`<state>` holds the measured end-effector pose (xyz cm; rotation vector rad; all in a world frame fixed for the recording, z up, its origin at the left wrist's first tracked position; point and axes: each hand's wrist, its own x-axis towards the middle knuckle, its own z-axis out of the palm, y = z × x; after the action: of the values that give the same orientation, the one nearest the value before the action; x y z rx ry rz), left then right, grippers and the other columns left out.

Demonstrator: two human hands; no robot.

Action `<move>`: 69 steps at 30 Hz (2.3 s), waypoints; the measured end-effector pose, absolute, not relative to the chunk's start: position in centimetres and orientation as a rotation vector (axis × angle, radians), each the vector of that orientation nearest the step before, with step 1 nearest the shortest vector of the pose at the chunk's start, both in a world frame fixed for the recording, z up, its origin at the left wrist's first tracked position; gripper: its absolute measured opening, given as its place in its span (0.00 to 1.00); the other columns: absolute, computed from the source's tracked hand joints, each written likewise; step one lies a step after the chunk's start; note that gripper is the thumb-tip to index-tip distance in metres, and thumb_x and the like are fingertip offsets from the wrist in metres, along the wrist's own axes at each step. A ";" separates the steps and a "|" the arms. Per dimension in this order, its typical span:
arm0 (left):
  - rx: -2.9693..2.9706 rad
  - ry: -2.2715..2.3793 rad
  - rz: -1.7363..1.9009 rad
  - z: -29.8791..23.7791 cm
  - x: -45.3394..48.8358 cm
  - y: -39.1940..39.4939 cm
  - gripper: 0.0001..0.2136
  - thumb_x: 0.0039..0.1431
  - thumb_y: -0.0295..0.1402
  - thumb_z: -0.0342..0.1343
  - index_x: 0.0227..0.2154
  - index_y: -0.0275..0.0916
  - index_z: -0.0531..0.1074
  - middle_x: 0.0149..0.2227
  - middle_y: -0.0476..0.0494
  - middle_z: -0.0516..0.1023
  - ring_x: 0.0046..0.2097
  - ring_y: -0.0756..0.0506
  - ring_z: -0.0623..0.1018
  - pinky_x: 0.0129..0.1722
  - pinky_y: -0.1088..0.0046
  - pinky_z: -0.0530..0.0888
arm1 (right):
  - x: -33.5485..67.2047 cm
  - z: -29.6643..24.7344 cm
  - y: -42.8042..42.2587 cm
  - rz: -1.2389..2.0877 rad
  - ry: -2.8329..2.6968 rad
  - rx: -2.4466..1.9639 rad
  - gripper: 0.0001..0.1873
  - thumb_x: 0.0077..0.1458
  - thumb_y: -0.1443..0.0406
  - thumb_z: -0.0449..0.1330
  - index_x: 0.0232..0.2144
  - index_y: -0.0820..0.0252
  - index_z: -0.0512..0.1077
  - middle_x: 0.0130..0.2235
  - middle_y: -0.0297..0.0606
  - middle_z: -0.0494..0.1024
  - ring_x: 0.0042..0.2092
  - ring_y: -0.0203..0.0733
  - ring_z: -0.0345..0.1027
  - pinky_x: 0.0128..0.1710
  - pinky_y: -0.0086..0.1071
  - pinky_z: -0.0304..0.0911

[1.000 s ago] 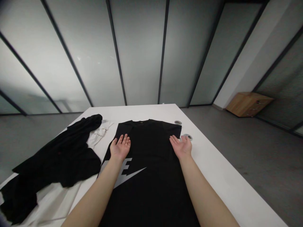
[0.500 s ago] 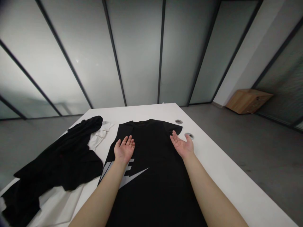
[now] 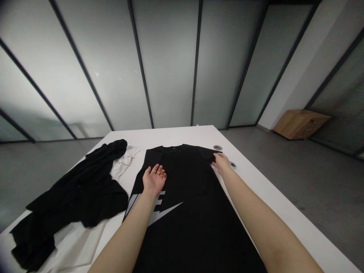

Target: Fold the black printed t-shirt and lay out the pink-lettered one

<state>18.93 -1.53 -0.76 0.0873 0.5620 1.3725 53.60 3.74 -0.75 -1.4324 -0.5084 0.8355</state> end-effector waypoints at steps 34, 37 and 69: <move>0.161 0.572 1.352 -1.4 19.2 -1.3 0.11 0.65 0.39 0.54 0.40 0.36 0.74 0.34 0.41 0.77 0.31 0.45 0.77 0.31 0.69 0.73 | 45.8 -2.7 5.2 0.280 -1.915 -1.767 0.13 0.70 0.65 0.51 0.39 0.57 0.75 0.49 0.49 0.81 0.55 0.52 0.73 0.58 0.41 0.63; 0.174 0.582 1.352 -1.5 19.3 -1.3 0.11 0.65 0.39 0.55 0.39 0.36 0.74 0.33 0.41 0.77 0.30 0.45 0.77 0.31 0.69 0.73 | 45.8 -2.7 5.3 0.294 -1.990 -1.698 0.14 0.70 0.62 0.53 0.35 0.55 0.75 0.52 0.47 0.80 0.58 0.50 0.71 0.60 0.38 0.62; 1.856 1.216 1.106 -4.1 21.5 -12.8 0.21 0.58 0.42 0.66 0.54 0.44 0.78 0.69 0.30 0.68 0.74 0.20 0.54 0.72 0.33 0.37 | 44.0 -7.7 1.4 0.271 -1.870 -1.963 0.37 0.64 0.50 0.58 0.69 0.63 0.64 0.74 0.59 0.58 0.75 0.69 0.45 0.73 0.62 0.40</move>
<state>21.45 -12.83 -4.09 1.8563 1.2156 1.1056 43.99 1.38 -7.70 -1.9630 -1.8704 0.2708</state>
